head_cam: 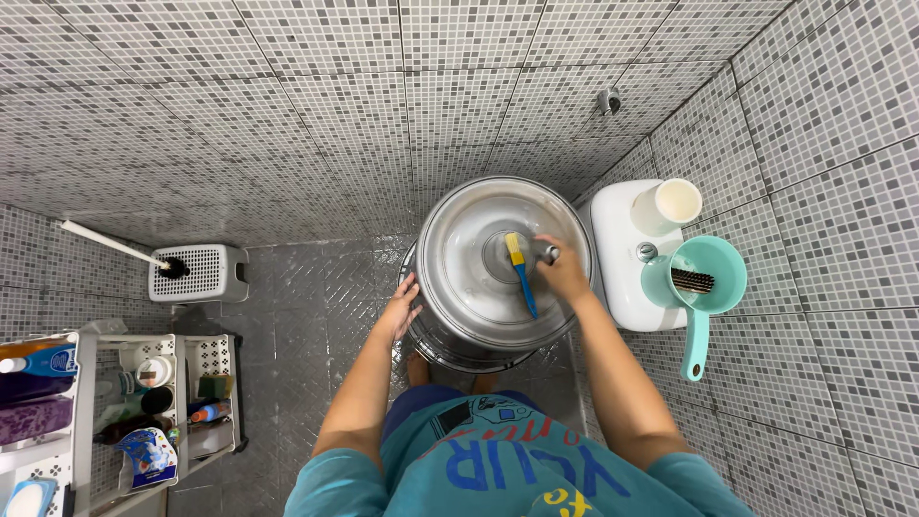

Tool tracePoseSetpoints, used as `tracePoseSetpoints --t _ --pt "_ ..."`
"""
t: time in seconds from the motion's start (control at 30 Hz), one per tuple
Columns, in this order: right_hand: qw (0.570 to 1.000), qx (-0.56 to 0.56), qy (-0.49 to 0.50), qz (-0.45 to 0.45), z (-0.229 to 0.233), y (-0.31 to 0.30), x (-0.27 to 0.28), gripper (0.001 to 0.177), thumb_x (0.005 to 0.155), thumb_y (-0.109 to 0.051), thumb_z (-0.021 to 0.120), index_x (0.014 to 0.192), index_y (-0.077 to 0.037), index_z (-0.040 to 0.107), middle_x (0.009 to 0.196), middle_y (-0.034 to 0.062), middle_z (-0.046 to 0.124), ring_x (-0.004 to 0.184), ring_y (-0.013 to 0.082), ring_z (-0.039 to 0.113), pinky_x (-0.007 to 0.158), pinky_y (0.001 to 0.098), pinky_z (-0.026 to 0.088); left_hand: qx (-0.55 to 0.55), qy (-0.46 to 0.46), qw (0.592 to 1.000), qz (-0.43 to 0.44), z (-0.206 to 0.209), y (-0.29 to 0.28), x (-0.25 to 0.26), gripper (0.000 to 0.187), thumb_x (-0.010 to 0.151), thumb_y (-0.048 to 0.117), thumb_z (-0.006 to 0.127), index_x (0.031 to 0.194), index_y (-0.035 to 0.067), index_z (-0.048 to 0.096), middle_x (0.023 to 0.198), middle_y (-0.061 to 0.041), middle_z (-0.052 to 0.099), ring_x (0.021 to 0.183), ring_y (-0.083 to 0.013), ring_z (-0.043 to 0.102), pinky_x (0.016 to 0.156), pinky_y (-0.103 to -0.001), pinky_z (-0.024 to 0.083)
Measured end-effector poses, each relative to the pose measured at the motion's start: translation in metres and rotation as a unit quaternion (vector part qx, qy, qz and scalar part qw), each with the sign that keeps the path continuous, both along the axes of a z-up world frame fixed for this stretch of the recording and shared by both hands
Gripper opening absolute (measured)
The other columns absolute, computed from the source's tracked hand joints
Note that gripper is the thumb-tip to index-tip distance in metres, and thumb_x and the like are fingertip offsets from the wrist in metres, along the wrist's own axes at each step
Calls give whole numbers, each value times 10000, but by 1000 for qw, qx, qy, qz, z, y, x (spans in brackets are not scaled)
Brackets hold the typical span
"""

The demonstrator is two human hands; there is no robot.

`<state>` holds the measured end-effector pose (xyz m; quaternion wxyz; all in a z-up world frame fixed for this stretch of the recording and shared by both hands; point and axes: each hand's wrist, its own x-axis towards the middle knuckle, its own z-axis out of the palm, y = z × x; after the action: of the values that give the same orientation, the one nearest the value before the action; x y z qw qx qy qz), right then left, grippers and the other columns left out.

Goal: The person cleans a large metal bucket in a bathroom by scrubbing the exterior with a sponge and rinsing it using a hand-held shower head.

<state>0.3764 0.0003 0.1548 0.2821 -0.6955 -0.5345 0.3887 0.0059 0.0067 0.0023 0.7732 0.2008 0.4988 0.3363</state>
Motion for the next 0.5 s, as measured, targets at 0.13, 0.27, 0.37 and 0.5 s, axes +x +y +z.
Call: tracePoseSetpoints --t 0.13,0.27,0.37,0.5 --pt "991 114 11 67 -2 -1 -7 476 777 -1 683 1247 -74 665 940 71 719 811 127 659 772 271 527 -3 6 1000 -5 0 1 -1 635 1010 300 564 1598 261 327 1679 -52 288 1545 -220 242 1211 -466 281" --pt "997 65 31 28 -2 -3 -6 485 809 -10 657 1284 -102 657 961 79 720 792 130 650 744 281 528 -3 11 1000 -7 0 0 1 630 1013 304 559 1598 254 330 1678 -29 288 1533 -207 254 1203 -465 293" --pt "997 70 6 36 -1 -4 -13 475 800 -17 693 1266 -106 672 965 85 733 791 141 665 754 289 538 -6 15 1000 -9 0 2 -2 633 1015 307 564 1600 259 327 1677 -27 283 1534 -200 256 1202 -454 301" --pt "999 46 -9 23 3 -2 -15 470 793 -30 704 1254 -123 683 963 84 730 784 158 673 744 299 543 -4 9 1000 -10 1 1 0 632 1015 313 557 1600 253 326 1683 -31 285 1538 -200 243 1191 -460 303"
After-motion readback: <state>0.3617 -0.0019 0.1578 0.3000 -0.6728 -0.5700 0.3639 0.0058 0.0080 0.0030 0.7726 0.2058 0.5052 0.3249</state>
